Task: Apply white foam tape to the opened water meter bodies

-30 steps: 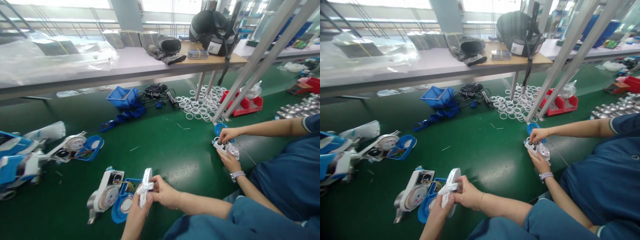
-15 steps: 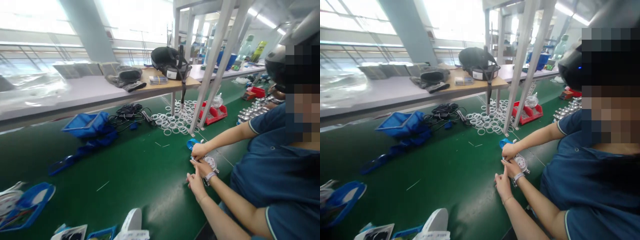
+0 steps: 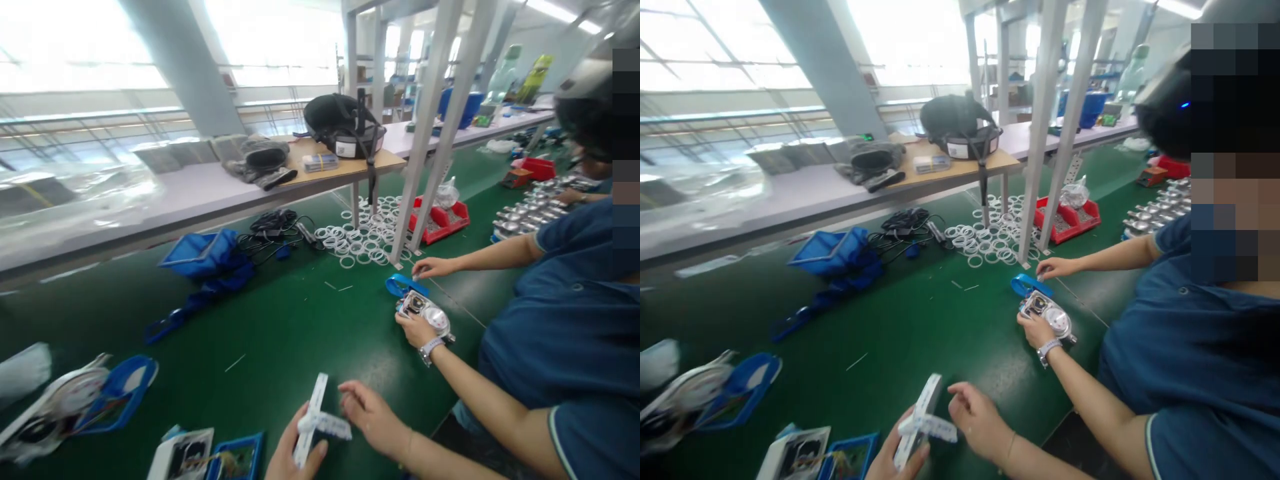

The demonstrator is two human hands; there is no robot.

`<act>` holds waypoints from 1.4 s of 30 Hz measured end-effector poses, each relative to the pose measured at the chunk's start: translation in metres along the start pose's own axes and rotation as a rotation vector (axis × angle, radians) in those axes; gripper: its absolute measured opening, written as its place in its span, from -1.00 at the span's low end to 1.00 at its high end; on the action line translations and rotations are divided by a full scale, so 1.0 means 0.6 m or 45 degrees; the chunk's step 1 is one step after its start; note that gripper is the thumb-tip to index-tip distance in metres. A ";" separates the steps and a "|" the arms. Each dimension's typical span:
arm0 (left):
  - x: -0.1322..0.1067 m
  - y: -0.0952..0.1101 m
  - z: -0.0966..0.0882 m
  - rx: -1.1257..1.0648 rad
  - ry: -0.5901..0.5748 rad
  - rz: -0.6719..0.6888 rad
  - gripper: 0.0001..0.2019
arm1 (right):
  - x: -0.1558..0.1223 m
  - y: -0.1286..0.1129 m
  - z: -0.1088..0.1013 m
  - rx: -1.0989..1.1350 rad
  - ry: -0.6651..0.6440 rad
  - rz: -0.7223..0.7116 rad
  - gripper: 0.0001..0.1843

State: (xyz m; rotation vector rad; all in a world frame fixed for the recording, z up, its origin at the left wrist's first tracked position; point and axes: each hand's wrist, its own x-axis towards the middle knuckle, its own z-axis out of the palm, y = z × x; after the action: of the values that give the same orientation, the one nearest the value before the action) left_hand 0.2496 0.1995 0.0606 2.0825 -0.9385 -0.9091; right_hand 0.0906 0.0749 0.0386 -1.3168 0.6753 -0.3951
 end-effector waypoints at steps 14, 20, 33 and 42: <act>-0.097 0.028 -0.038 -0.061 -0.071 0.084 -0.52 | -0.024 -0.084 -0.025 -0.577 0.039 -0.337 -0.74; -0.113 0.044 -0.038 0.073 0.023 0.121 -0.48 | -0.009 -0.096 -0.051 -0.428 -0.021 -0.351 -0.74; -0.105 0.062 0.079 0.227 0.322 0.177 -0.21 | -0.062 -0.042 0.040 0.449 -0.378 -0.049 0.21; -0.156 0.145 -0.076 0.970 0.060 0.383 -0.43 | -0.052 -0.063 0.012 0.037 -0.397 -0.179 -0.10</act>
State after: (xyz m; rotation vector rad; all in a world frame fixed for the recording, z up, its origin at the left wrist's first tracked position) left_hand 0.2096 0.2434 0.1829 2.4399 -1.7087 -0.3579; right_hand 0.0760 0.0914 0.0832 -1.3661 0.3162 -0.3025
